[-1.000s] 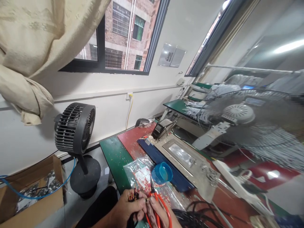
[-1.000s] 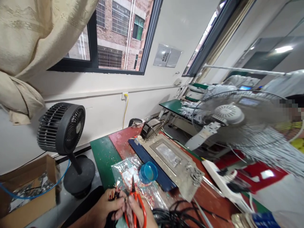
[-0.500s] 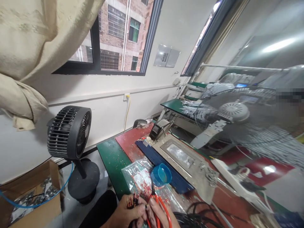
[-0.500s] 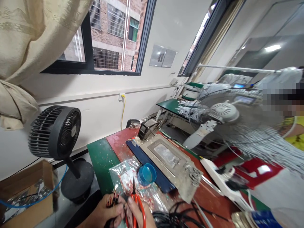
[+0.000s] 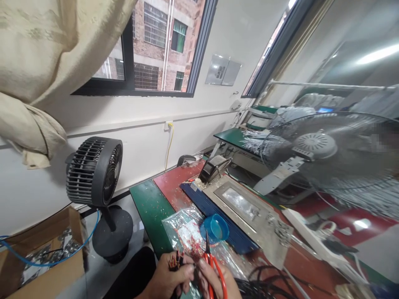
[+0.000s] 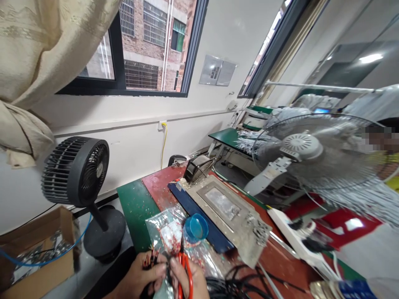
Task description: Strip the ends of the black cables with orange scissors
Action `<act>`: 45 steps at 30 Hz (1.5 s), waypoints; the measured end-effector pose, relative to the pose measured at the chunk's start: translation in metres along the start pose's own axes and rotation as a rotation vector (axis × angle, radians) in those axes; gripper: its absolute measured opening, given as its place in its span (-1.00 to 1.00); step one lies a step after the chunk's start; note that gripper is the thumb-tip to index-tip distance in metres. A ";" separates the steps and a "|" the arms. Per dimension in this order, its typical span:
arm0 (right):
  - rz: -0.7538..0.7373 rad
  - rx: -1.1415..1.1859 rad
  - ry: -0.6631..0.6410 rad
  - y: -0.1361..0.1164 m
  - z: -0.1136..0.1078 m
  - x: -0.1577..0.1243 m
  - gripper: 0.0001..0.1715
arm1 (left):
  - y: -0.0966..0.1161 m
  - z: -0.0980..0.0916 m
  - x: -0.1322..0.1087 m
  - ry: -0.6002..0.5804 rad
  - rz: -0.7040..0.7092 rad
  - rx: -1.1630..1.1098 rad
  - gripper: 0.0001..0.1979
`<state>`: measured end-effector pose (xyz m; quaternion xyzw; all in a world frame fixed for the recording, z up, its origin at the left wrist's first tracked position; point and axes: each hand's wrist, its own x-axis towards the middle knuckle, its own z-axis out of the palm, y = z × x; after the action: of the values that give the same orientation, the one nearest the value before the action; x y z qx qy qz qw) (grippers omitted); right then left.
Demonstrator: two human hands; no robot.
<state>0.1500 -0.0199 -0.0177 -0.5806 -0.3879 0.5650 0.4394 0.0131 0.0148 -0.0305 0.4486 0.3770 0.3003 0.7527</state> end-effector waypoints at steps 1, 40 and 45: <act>-0.001 0.001 0.004 0.000 0.000 0.000 -0.33 | -0.001 0.000 0.000 0.006 0.002 0.003 -0.55; 0.128 0.127 0.059 0.001 0.002 0.001 -0.36 | 0.009 0.003 -0.004 0.038 -0.016 -0.054 -0.57; 0.097 0.059 0.068 0.002 0.003 0.000 -0.37 | 0.005 0.003 -0.004 0.082 -0.019 -0.088 -0.55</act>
<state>0.1468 -0.0206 -0.0190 -0.6042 -0.3274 0.5770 0.4414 0.0130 0.0125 -0.0234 0.3989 0.3979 0.3276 0.7584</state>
